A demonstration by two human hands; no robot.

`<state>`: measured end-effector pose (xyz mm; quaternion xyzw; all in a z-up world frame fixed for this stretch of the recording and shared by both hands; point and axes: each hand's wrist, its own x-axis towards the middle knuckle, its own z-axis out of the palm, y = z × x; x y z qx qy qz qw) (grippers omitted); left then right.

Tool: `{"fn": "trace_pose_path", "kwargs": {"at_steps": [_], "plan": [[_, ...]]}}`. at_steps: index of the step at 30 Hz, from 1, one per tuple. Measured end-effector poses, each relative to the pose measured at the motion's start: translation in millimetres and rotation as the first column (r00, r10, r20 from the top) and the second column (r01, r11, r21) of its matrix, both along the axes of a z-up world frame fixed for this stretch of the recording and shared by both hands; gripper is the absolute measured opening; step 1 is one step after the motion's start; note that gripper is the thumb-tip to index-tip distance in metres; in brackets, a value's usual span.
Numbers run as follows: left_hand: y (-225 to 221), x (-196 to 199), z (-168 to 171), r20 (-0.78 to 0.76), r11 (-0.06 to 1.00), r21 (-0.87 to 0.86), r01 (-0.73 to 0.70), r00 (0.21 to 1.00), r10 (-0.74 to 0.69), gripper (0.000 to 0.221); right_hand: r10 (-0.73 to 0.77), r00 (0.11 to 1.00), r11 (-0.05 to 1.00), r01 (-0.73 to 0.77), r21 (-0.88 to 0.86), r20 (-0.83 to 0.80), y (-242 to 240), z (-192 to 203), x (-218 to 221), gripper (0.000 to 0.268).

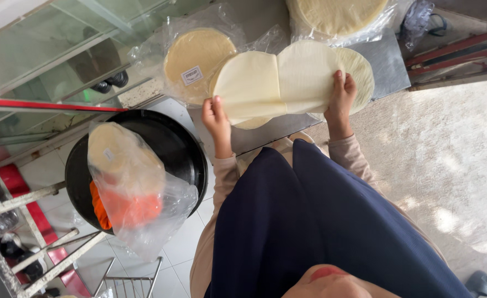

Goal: The person separates and moves thin, round tortillas from one stack to another on a metal surface by hand.

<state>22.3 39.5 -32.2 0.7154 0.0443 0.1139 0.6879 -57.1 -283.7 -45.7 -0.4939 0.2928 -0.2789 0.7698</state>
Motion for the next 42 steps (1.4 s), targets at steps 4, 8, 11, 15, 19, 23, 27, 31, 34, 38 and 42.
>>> {"fn": "trace_pose_path", "kwargs": {"at_steps": [4,8,11,15,19,23,27,31,34,38,42], "plan": [[41,15,1,-0.021,0.965,-0.246,-0.088,0.996,0.085,0.021,-0.08,0.996,0.996,0.081,0.026,-0.043,-34,22,-25,0.018],[112,25,27,0.013,0.989,-0.113,-0.098,0.995,0.1,0.019,-0.207,0.971,0.97,0.187,-0.154,-0.12,-94,51,-69,0.013],[130,20,38,-0.11,0.985,-0.169,-0.043,0.994,0.024,0.023,-0.376,0.91,0.695,0.152,-0.703,-0.175,-126,49,-72,0.017],[109,25,41,-0.115,0.991,-0.13,0.03,0.992,-0.045,0.022,-0.365,0.84,0.446,-0.222,-0.867,-0.403,-102,2,-32,0.015],[72,18,51,-0.102,0.985,-0.047,0.166,0.98,-0.17,0.031,-0.202,0.797,0.569,-0.377,-0.731,-0.569,-39,-34,4,0.019],[56,11,68,-0.079,0.957,-0.002,0.29,0.954,-0.29,0.039,-0.226,0.865,0.547,-0.267,-0.793,-0.447,-3,-48,10,0.02],[50,5,73,-0.105,0.946,-0.022,0.325,0.94,-0.325,0.044,-0.199,0.913,0.533,-0.205,-0.821,-0.357,4,-62,8,0.024],[41,6,71,-0.091,0.928,-0.02,0.372,0.924,-0.372,0.047,-0.133,0.949,0.923,0.013,-0.384,-0.287,-8,-71,6,0.041],[37,4,71,-0.12,0.932,0.011,0.362,0.926,-0.359,0.046,-0.417,0.899,0.903,0.427,0.051,-0.135,-33,-66,1,0.048],[35,4,74,-0.113,0.921,0.04,0.387,0.918,-0.381,0.045,-0.317,0.944,0.909,0.277,0.312,0.086,-69,-40,-36,0.057],[34,3,75,-0.137,0.93,-0.008,0.367,0.921,-0.364,0.045,-0.439,0.897,0.899,0.438,0.021,0.055,-106,-11,-73,0.048]]}}
